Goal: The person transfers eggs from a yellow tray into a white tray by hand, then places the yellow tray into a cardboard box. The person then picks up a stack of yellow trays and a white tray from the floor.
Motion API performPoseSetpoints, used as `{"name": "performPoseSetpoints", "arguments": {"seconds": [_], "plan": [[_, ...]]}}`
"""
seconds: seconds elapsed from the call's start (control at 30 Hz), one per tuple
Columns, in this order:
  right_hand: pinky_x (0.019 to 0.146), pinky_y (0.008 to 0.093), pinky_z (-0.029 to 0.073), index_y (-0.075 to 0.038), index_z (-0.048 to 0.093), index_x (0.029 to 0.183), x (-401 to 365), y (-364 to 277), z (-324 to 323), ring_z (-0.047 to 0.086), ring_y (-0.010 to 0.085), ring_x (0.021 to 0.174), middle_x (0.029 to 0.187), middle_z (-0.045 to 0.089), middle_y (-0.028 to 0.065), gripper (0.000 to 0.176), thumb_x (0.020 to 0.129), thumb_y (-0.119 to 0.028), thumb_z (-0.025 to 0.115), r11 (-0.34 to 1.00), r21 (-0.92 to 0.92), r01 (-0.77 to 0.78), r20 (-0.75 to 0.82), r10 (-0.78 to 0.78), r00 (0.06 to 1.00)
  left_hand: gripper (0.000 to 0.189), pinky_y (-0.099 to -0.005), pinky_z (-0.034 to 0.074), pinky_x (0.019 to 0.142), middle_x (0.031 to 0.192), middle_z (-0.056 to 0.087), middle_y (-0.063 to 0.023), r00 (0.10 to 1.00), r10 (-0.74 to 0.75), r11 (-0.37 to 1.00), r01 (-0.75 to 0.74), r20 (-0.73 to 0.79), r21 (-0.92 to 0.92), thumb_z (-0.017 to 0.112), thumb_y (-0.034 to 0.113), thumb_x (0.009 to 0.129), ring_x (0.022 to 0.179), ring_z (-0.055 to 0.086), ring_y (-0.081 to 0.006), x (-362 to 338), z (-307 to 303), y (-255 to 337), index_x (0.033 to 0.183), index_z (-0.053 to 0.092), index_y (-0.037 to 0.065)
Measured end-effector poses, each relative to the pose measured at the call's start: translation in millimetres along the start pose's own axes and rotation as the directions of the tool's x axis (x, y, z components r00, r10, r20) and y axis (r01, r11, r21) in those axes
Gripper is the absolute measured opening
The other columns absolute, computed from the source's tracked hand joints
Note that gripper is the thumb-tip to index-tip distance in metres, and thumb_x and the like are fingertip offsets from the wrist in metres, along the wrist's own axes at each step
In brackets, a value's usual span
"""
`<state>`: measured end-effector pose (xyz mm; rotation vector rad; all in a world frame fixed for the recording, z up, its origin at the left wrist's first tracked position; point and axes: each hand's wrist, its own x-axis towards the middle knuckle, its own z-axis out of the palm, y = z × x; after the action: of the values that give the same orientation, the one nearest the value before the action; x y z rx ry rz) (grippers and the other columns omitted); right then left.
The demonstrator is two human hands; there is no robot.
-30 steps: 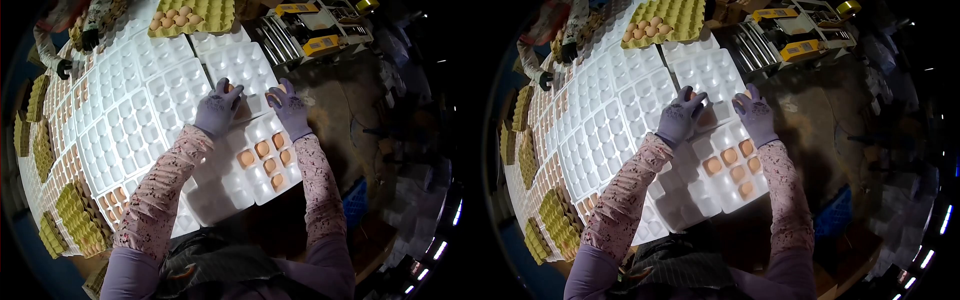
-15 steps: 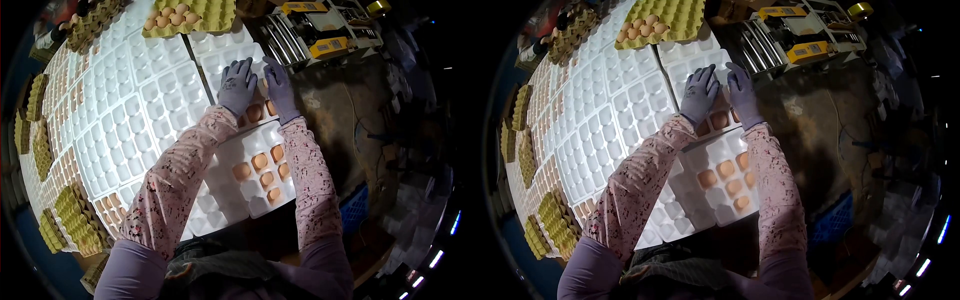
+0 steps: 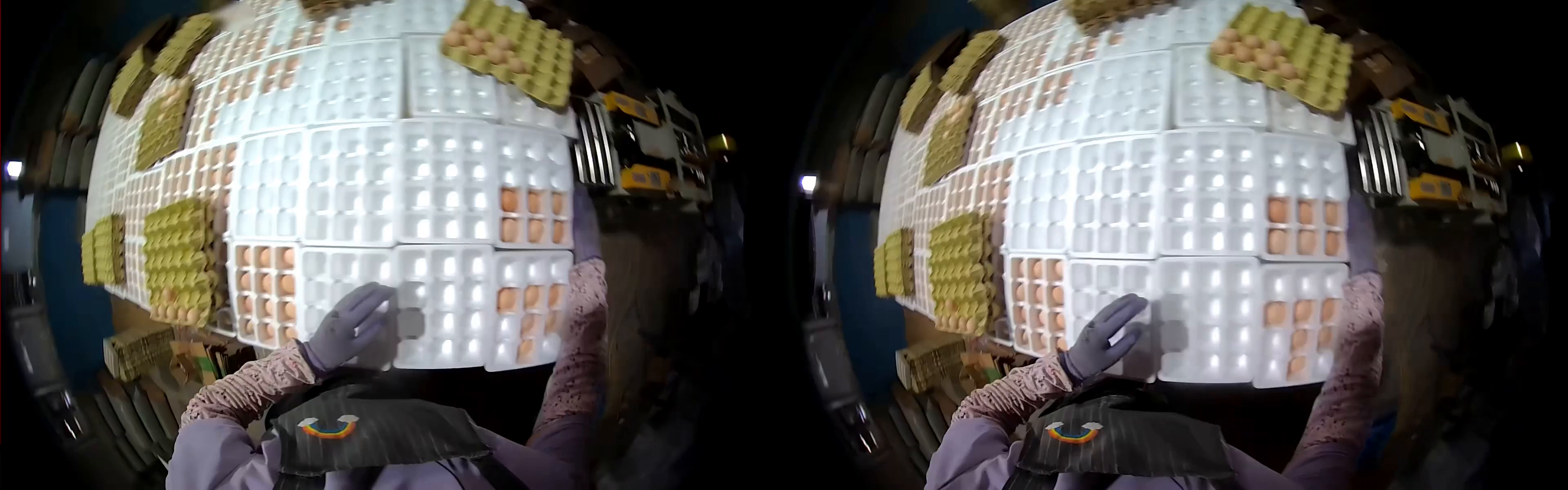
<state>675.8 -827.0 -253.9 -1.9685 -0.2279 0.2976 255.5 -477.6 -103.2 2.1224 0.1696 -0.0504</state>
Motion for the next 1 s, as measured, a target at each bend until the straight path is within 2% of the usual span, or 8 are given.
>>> {"name": "performPoseSetpoints", "arguments": {"seconds": [0.1,0.2,0.37,0.7,0.8,0.9,0.93,1.0], "plan": [[0.112,0.0332,0.036,0.0,0.05,0.137,-4,16,-2,0.048,0.0249,0.13,0.14,0.051,0.0134,0.041,0.097,-0.006,0.049,0.896,-0.278,0.346,0.037,-0.35,0.936,0.05,-0.0431,0.042,0.108,0.134,0.055,-0.0187,0.992,0.041,0.997,-0.032,-0.116,0.074,0.065,0.008,0.089,0.129,0.05,-0.0359,-48,-39,-11,0.137,0.052,0.004],[0.11,0.031,0.038,0.0,0.049,0.139,-79,-121,104,0.051,0.0201,0.126,0.14,0.052,0.0109,0.04,0.101,-0.01,0.048,0.864,0.501,0.051,-0.121,0.011,0.993,0.048,-0.043,0.042,0.108,0.133,0.055,-0.0184,0.965,-0.032,0.997,0.048,-0.259,0.057,0.065,0.009,0.09,0.13,0.049,-0.0363,-100,-83,-29,0.136,0.054,0.003],[0.101,0.0299,0.042,-0.002,0.061,0.129,-235,-274,309,0.056,0.0179,0.12,0.129,0.063,0.0086,0.035,0.094,-0.007,0.061,0.986,0.055,0.158,0.269,-0.167,0.948,0.043,-0.043,0.045,0.105,0.129,0.058,-0.0178,0.825,-0.039,0.968,0.172,-0.564,0.184,0.064,0.007,0.089,0.126,0.052,-0.0362,-194,-177,-95,0.131,0.059,0.006],[0.101,0.0437,0.045,-0.01,0.065,0.109,-398,-358,560,0.058,0.0281,0.109,0.103,0.063,0.0083,0.04,0.074,-0.026,0.079,0.405,0.012,0.914,0.706,-0.651,0.279,0.047,-0.0458,0.041,0.109,0.129,0.063,-0.0062,0.906,-0.127,0.748,0.355,-0.403,0.561,0.074,0.016,0.083,0.128,0.052,-0.0334,-370,-353,-240,0.128,0.062,0.014],[0.089,0.0393,0.05,-0.009,0.065,0.108,-394,-373,557,0.061,0.0244,0.096,0.101,0.062,0.008,0.038,0.075,-0.019,0.078,0.624,0.009,0.781,0.673,-0.582,0.457,0.048,-0.0463,0.038,0.112,0.13,0.063,-0.0042,0.915,-0.059,0.756,0.302,-0.399,0.581,0.076,0.02,0.081,0.128,0.052,-0.0332,-369,-351,-254,0.126,0.063,0.015],[0.082,0.0305,0.048,-0.004,0.064,0.107,-392,-411,545,0.058,0.0202,0.089,0.098,0.06,0.0072,0.024,0.084,-0.012,0.067,0.862,0.258,-0.437,0.738,0.117,0.665,0.047,-0.0443,0.04,0.109,0.124,0.063,-0.0062,0.928,0.015,0.76,0.232,-0.373,0.607,0.076,0.018,0.08,0.123,0.054,-0.0332,-364,-357,-252,0.125,0.063,0.014],[0.078,0.0311,0.048,-0.004,0.063,0.109,-387,-408,558,0.058,0.0206,0.087,0.1,0.061,0.0099,0.022,0.091,-0.014,0.059,0.923,0.264,0.281,0.683,-0.385,0.62,0.046,-0.0434,0.043,0.105,0.122,0.062,-0.0081,0.911,-0.006,0.86,0.215,-0.412,0.463,0.076,0.019,0.08,0.119,0.055,-0.0329,-363,-360,-253,0.124,0.063,0.012],[0.079,0.035,0.048,-0.006,0.064,0.107,-400,-418,571,0.061,0.0243,0.094,0.104,0.062,0.0107,0.029,0.091,-0.03,0.061,0.823,-0.109,0.557,0.81,-0.251,0.53,0.046,-0.0425,0.045,0.102,0.12,0.061,-0.0099,0.895,-0.032,0.935,0.184,-0.446,0.302,0.076,0.019,0.081,0.115,0.057,-0.0326,-361,-362,-250,0.124,0.063,0.011]]}}
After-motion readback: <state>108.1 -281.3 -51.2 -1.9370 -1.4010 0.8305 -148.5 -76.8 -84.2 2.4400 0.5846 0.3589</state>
